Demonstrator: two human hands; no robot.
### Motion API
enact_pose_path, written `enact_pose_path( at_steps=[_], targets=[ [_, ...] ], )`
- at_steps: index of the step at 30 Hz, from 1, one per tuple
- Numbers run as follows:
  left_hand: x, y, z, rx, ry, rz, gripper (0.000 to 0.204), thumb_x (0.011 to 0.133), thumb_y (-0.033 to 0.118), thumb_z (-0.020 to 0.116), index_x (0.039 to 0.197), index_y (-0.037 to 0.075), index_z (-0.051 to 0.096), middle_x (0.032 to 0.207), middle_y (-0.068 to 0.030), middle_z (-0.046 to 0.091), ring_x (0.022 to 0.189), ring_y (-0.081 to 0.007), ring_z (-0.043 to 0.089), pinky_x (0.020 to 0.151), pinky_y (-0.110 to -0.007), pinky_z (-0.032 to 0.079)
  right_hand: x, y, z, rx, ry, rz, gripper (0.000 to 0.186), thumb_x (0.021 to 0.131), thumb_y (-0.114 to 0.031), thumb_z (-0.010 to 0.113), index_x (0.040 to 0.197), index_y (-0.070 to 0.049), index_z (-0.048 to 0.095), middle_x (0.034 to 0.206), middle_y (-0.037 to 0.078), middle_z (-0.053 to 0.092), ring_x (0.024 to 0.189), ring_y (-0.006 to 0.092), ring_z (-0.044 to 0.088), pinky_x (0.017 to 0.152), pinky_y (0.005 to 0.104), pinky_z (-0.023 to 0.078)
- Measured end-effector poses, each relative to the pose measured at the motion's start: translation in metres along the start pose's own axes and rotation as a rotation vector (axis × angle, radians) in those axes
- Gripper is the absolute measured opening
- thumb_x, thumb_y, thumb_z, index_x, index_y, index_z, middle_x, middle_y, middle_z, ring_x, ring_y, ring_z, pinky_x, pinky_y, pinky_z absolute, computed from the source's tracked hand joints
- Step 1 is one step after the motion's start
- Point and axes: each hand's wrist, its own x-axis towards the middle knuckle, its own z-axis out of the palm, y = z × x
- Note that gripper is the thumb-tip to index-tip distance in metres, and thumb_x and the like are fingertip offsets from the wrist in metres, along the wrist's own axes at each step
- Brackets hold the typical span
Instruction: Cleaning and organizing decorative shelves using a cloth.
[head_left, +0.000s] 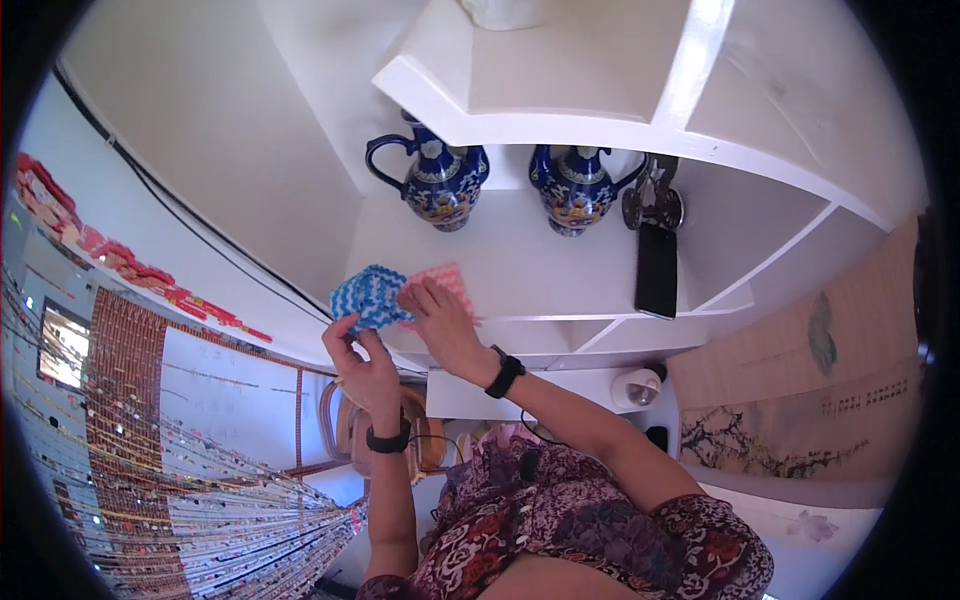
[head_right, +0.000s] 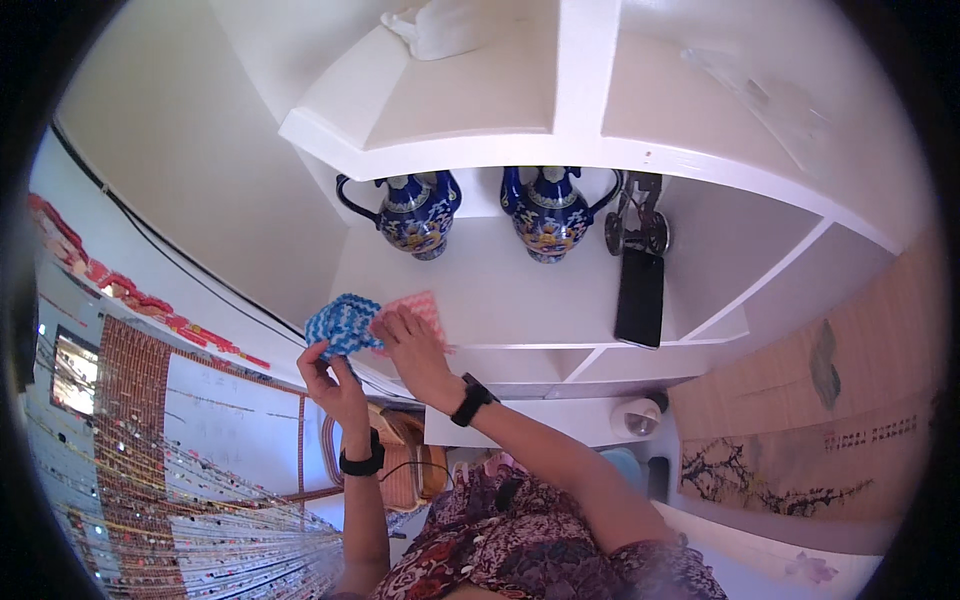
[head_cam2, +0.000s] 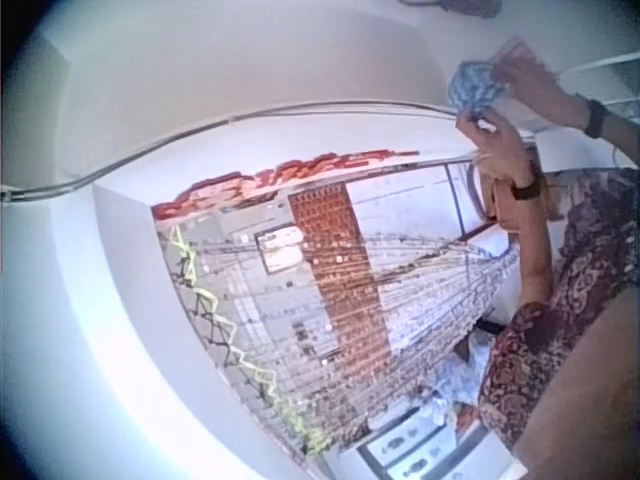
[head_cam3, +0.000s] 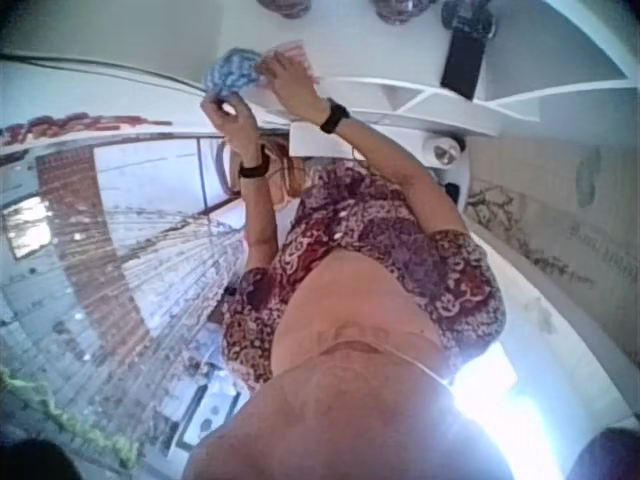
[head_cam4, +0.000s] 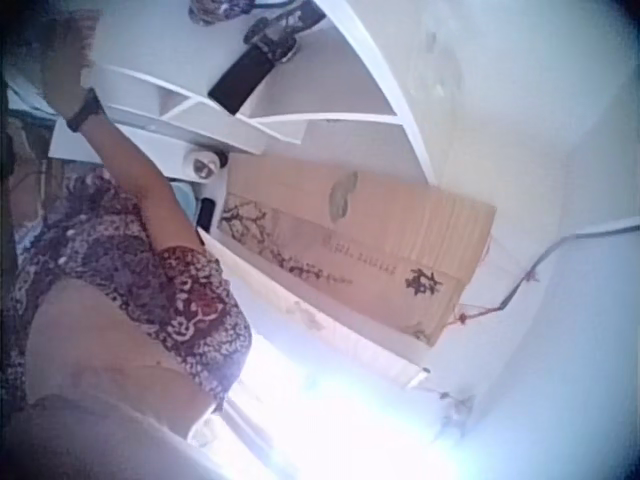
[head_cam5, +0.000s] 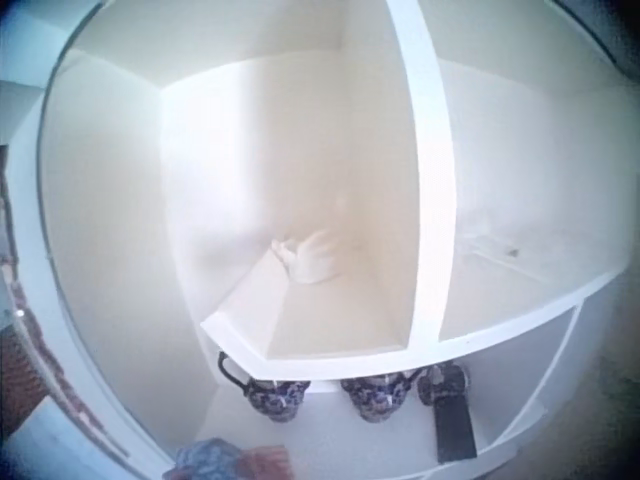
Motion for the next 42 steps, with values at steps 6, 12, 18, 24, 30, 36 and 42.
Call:
enact_pose_path(
  at_steps=[6,12,18,24,30,36,42],
  targets=[
    [0.0,-0.004,-0.002,-0.249,-0.004,-0.133,0.023,0.084,-0.006,0.048,0.106,0.002,0.049,0.102,-0.006,0.05,0.088,-0.0134,0.047,0.08,-0.026,0.04,-0.05,0.032,-0.043,0.107,-0.004,0.042,0.039,0.076,-0.002,0.049,0.115,-0.002,0.055,0.12,0.016,0.053,0.117,0.0339,0.047,0.098,0.0428,0.037],
    [0.003,0.001,0.002,-0.198,0.009,-0.139,0.023,0.084,-0.006,0.048,0.106,0.002,0.05,0.098,-0.0047,0.049,0.084,-0.012,0.046,0.078,-0.024,0.04,-0.044,0.026,-0.016,-0.014,0.062,0.071,0.045,0.076,-0.007,0.05,0.12,-0.001,0.051,0.121,0.017,0.051,0.119,0.0325,0.045,0.103,0.0438,0.033],
    [-0.006,-0.009,0.027,-0.245,-0.04,-0.104,0.022,0.083,-0.005,0.05,0.104,0.002,0.051,0.098,-0.0047,0.05,0.078,-0.0115,0.047,0.069,-0.024,0.04,-0.026,0.015,-0.021,0.141,0.013,0.003,0.036,0.075,-0.005,0.05,0.111,-0.003,0.057,0.117,0.013,0.055,0.114,0.0322,0.049,0.1,0.0417,0.036],
    [-0.011,0.004,0.04,-0.148,-0.163,0.042,0.021,0.083,-0.005,0.049,0.103,0.002,0.051,0.095,-0.0035,0.05,0.076,-0.0091,0.048,0.07,-0.022,0.041,-0.065,0.061,-0.083,0.099,0.018,0.224,0.043,0.072,0.004,0.051,0.114,-0.004,0.057,0.116,0.017,0.057,0.115,0.034,0.049,0.097,0.0413,0.039],
    [-0.015,0.022,0.047,-0.191,-0.19,0.058,0.022,0.082,-0.006,0.049,0.103,0.002,0.051,0.099,-0.0053,0.05,0.083,-0.0112,0.048,0.077,-0.023,0.04,-0.04,0.096,-0.092,-0.02,-0.039,0.384,0.043,0.073,0.002,0.052,0.117,-0.001,0.051,0.117,0.019,0.052,0.113,0.0364,0.047,0.098,0.0437,0.037],
    [-0.015,0.016,0.051,-0.246,-0.123,-0.025,0.026,0.078,-0.008,0.05,0.102,0.002,0.052,0.101,-0.0073,0.049,0.088,-0.0156,0.05,0.076,-0.025,0.042,-0.023,0.077,-0.046,-0.115,-0.015,0.308,0.046,0.073,0.002,0.053,0.119,-0.001,0.047,0.124,0.022,0.046,0.118,0.0389,0.041,0.101,0.0459,0.031],
    [-0.014,0.027,0.061,-0.292,-0.184,-0.063,0.024,0.079,-0.008,0.05,0.101,0.002,0.052,0.101,-0.0074,0.05,0.087,-0.0148,0.051,0.074,-0.024,0.043,-0.063,0.05,-0.074,0.205,-0.015,0.114,0.046,0.068,0.007,0.051,0.113,-0.004,0.05,0.113,0.017,0.054,0.112,0.0342,0.047,0.097,0.0451,0.035]
  ],
)
